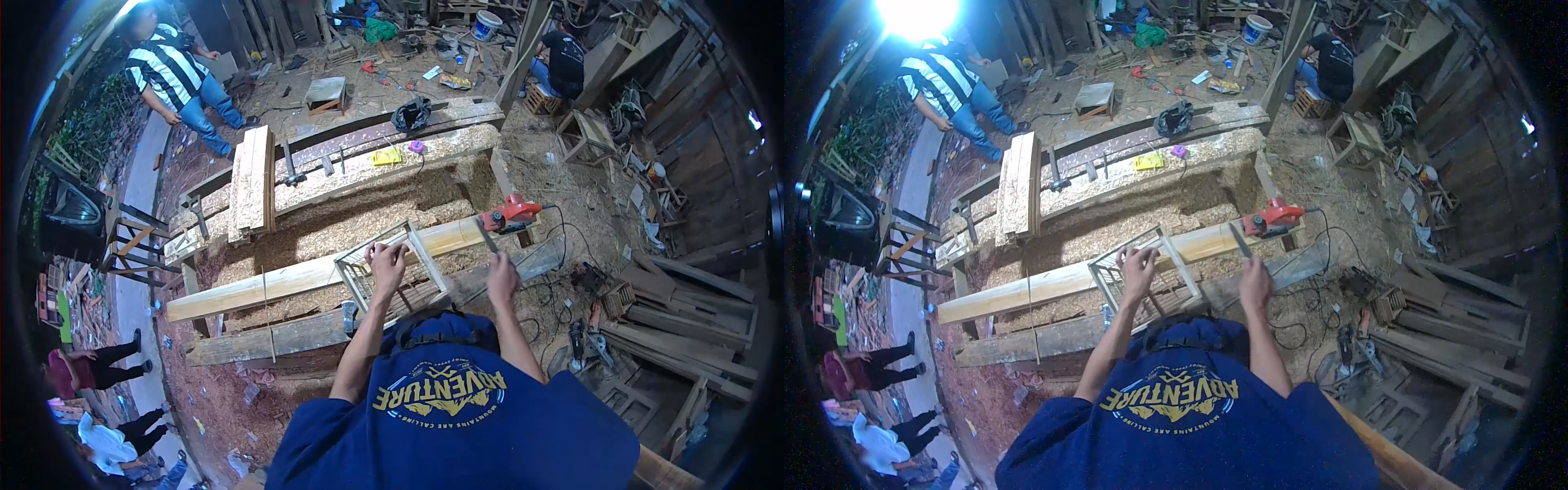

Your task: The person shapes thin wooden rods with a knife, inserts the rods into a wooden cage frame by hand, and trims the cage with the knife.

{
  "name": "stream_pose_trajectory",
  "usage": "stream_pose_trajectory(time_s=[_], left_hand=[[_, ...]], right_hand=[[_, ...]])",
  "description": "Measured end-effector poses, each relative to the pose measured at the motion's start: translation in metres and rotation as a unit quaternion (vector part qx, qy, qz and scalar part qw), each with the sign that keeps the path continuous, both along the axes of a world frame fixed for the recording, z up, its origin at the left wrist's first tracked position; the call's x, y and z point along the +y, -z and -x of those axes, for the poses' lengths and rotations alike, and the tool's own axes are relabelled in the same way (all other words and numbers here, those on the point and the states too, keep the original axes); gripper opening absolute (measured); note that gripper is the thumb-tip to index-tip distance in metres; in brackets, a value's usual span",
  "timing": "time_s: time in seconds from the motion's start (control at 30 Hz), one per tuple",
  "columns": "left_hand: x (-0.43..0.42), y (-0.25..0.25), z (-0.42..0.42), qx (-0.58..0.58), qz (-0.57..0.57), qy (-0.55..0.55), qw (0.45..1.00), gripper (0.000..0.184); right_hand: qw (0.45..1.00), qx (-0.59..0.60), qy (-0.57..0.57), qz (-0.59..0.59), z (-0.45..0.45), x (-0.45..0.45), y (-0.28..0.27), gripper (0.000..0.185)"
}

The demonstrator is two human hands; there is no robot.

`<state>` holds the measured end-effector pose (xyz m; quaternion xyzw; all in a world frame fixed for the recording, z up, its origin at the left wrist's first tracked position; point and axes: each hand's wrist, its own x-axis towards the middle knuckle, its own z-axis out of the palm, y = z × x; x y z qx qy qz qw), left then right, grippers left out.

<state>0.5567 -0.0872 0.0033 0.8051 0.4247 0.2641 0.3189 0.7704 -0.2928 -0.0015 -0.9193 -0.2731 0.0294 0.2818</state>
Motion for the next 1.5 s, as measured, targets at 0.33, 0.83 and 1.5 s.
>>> stream_pose_trajectory(time_s=[0.33,0.83,1.5], left_hand=[[-0.013,-0.021,-0.024,0.047,-0.03,0.011,0.998,0.027],[0.008,-0.007,-0.021,0.005,-0.138,0.134,0.981,0.023],[0.018,-0.008,-0.009,0.071,-0.145,0.219,0.962,0.03]], right_hand=[[0.994,0.017,-0.088,-0.063,0.025,0.014,-0.046,0.036],[0.977,0.075,-0.164,-0.109,0.08,0.088,-0.006,0.041],[0.975,0.088,-0.184,-0.084,0.078,0.076,0.021,0.039]])
